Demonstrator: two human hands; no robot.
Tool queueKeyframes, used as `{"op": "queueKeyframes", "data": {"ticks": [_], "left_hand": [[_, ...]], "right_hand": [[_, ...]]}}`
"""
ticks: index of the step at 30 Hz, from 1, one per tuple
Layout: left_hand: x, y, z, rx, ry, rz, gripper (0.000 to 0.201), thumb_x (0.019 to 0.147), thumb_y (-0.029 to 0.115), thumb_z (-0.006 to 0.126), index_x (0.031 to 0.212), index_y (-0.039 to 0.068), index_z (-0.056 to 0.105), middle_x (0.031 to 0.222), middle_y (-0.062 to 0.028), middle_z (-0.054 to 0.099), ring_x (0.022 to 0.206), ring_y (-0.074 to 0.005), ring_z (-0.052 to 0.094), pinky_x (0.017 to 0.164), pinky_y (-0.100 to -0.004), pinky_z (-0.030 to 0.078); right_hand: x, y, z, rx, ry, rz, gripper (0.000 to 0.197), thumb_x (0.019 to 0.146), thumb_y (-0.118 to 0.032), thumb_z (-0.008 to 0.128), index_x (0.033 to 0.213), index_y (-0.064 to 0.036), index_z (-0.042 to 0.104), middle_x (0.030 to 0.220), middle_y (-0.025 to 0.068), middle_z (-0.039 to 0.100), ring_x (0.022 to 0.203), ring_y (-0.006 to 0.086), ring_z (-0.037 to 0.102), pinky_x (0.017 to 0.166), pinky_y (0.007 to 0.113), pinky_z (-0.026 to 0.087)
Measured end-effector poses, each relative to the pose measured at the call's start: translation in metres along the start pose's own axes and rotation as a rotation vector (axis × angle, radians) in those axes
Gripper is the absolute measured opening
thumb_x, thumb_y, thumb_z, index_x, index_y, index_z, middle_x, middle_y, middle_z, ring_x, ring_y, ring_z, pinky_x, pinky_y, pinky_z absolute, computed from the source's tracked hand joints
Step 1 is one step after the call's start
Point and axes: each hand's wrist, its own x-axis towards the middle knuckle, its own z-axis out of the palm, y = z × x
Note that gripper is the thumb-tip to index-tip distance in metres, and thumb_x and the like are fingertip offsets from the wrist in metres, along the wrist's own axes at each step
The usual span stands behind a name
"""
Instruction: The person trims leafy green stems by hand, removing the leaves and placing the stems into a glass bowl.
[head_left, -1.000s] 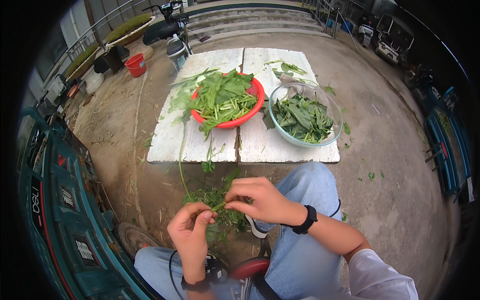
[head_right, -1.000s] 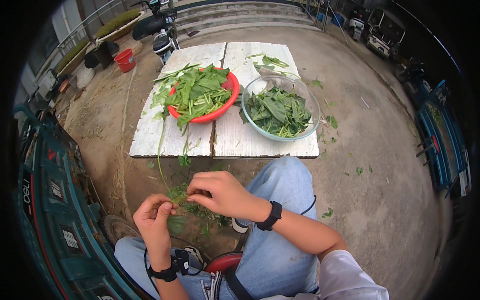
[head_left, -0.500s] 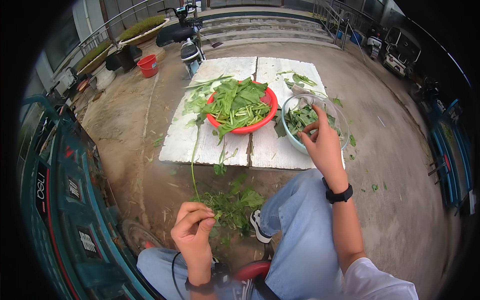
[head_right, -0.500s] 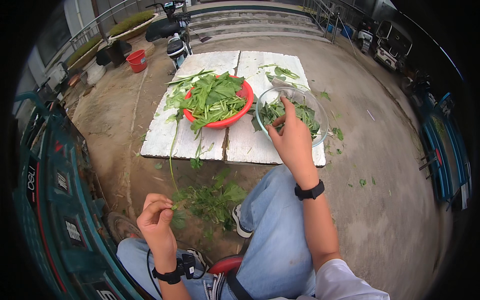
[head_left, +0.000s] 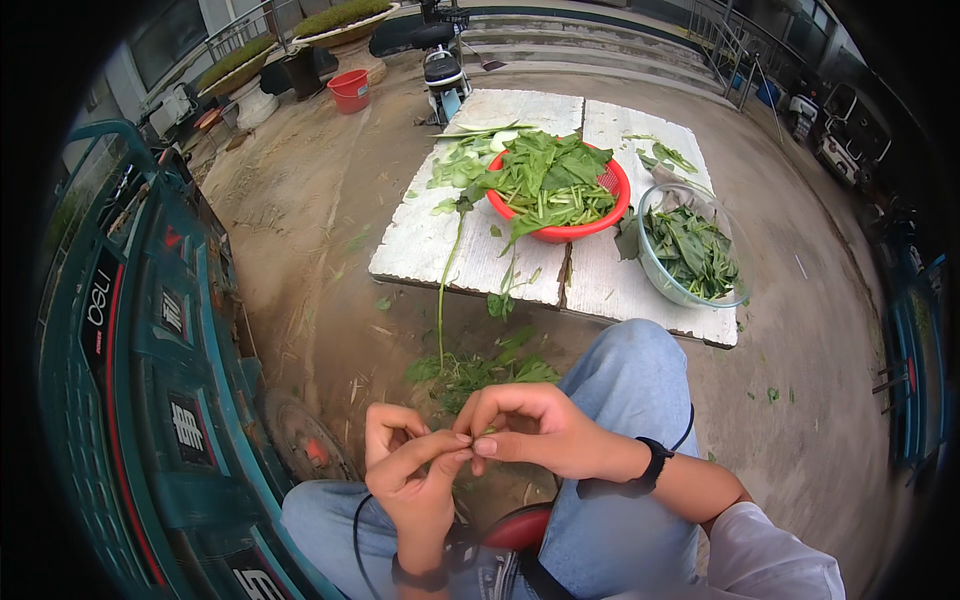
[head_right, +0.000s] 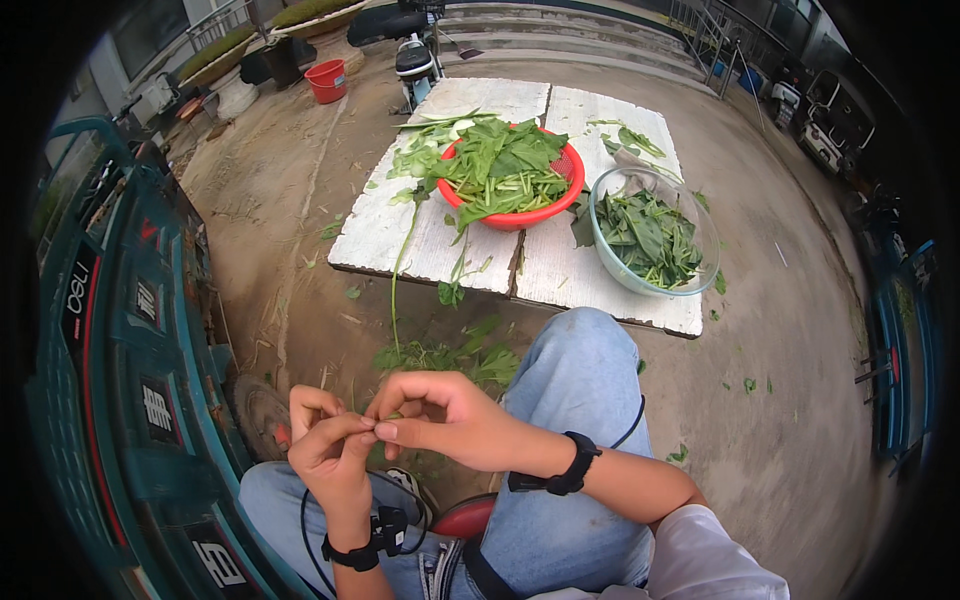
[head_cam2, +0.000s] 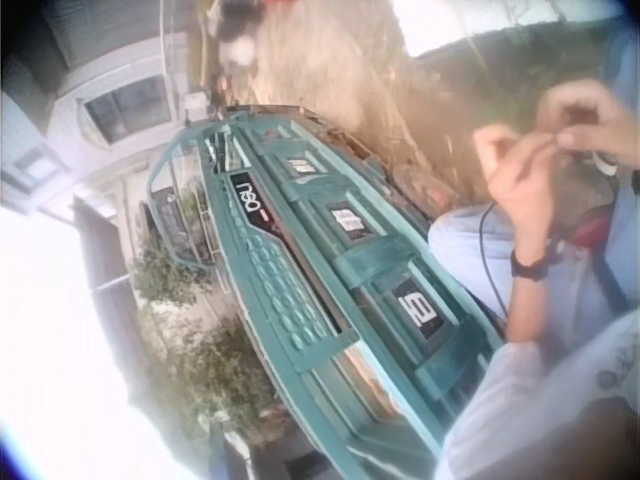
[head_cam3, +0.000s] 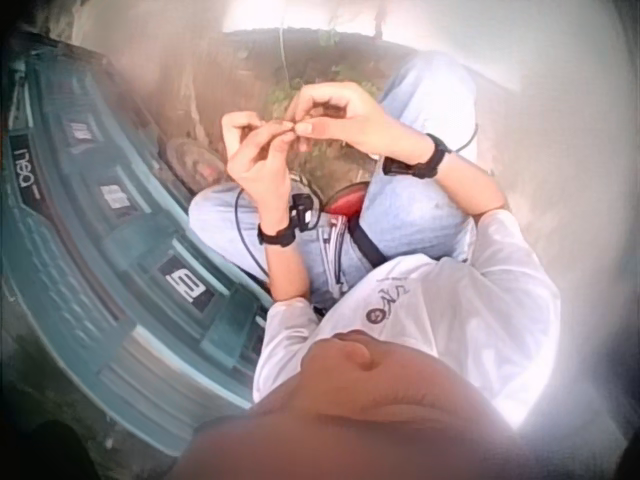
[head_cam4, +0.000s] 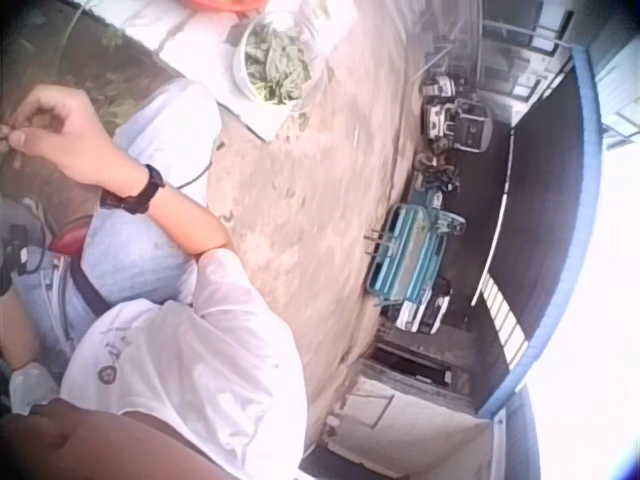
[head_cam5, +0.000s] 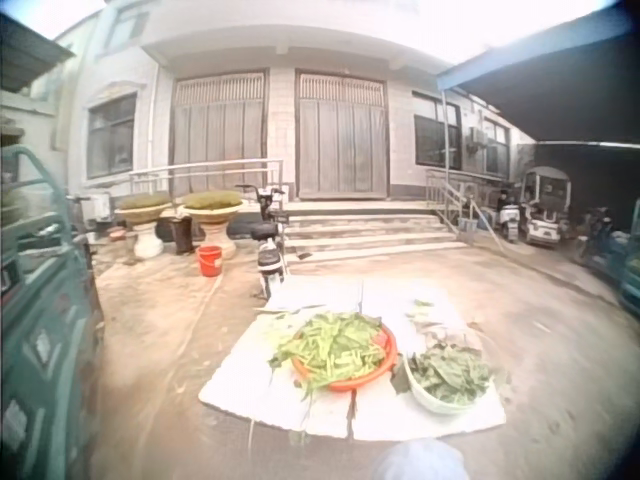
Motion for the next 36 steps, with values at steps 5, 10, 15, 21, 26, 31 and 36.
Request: {"op": "queueKeyframes", "data": {"ticks": [5,10,15,21,26,31,36], "left_hand": [[-0.004,0.003,-0.027,0.073,0.043,0.051,0.019,0.068,0.007,0.085,0.086,0.007,0.077,0.088,-0.002,0.046,0.074,-0.0137,0.044,0.062,-0.0248,0.036],[-0.001,0.007,-0.044,0.336,0.08,0.211,0.028,0.06,0.001,0.084,0.085,0.01,0.078,0.082,-0.0019,0.052,0.07,-0.0165,0.046,0.059,-0.0264,0.038],[-0.002,0.009,-0.051,0.286,0.083,0.223,0.019,0.064,0.001,0.082,0.081,0.004,0.074,0.078,-0.0037,0.057,0.073,-0.0179,0.049,0.061,-0.0281,0.037],[-0.004,0.007,-0.051,0.175,0.099,0.212,0.019,0.064,0.002,0.083,0.081,0.007,0.076,0.078,-0.0022,0.061,0.073,-0.0167,0.049,0.059,-0.0267,0.037],[-0.005,0.0,-0.052,0.063,0.061,0.199,0.023,0.064,-0.003,0.083,0.083,0.008,0.078,0.081,-0.0019,0.063,0.075,-0.0157,0.051,0.058,-0.0247,0.041],[-0.008,0.0,-0.039,-0.187,0.096,0.106,0.017,0.069,-0.004,0.081,0.083,0.004,0.077,0.085,-0.0079,0.064,0.079,-0.0179,0.058,0.065,-0.0262,0.049],[-0.014,-0.008,-0.035,-0.175,0.112,0.106,0.017,0.071,-0.005,0.08,0.085,0.0,0.073,0.097,-0.0144,0.068,0.089,-0.0233,0.065,0.074,-0.0305,0.054]], "right_hand": [[0.017,0.006,0.018,-0.043,-0.037,-0.059,0.007,0.097,-0.005,0.06,0.098,0.0027,0.059,0.108,0.0132,0.06,0.093,0.0155,0.062,0.081,0.029,0.052],[0.029,0.009,0.031,-0.108,-0.032,-0.061,0.01,0.098,-0.008,0.059,0.098,0.0022,0.06,0.102,0.0071,0.059,0.085,0.0106,0.06,0.076,0.025,0.049],[0.035,0.006,0.041,-0.119,-0.029,-0.034,0.008,0.098,-0.007,0.059,0.098,0.0017,0.06,0.101,0.0071,0.058,0.084,0.0108,0.059,0.075,0.025,0.049],[0.034,0.011,0.04,-0.153,-0.061,-0.058,0.008,0.097,-0.006,0.06,0.097,0.0018,0.06,0.103,0.0076,0.058,0.086,0.0111,0.059,0.076,0.026,0.049],[0.031,0.011,0.04,-0.119,-0.055,-0.034,0.006,0.095,-0.004,0.061,0.096,0.0016,0.063,0.112,0.0135,0.057,0.097,0.0163,0.059,0.083,0.03,0.051],[0.032,0.012,0.035,-0.195,-0.083,-0.148,0.007,0.094,-0.001,0.063,0.099,0.0029,0.063,0.12,0.0123,0.055,0.102,0.0164,0.061,0.09,0.031,0.053],[0.029,0.009,0.031,-0.289,-0.041,-0.208,0.007,0.09,-0.002,0.067,0.096,0.0024,0.066,0.117,0.0122,0.058,0.103,0.0178,0.06,0.088,0.031,0.053]]}}
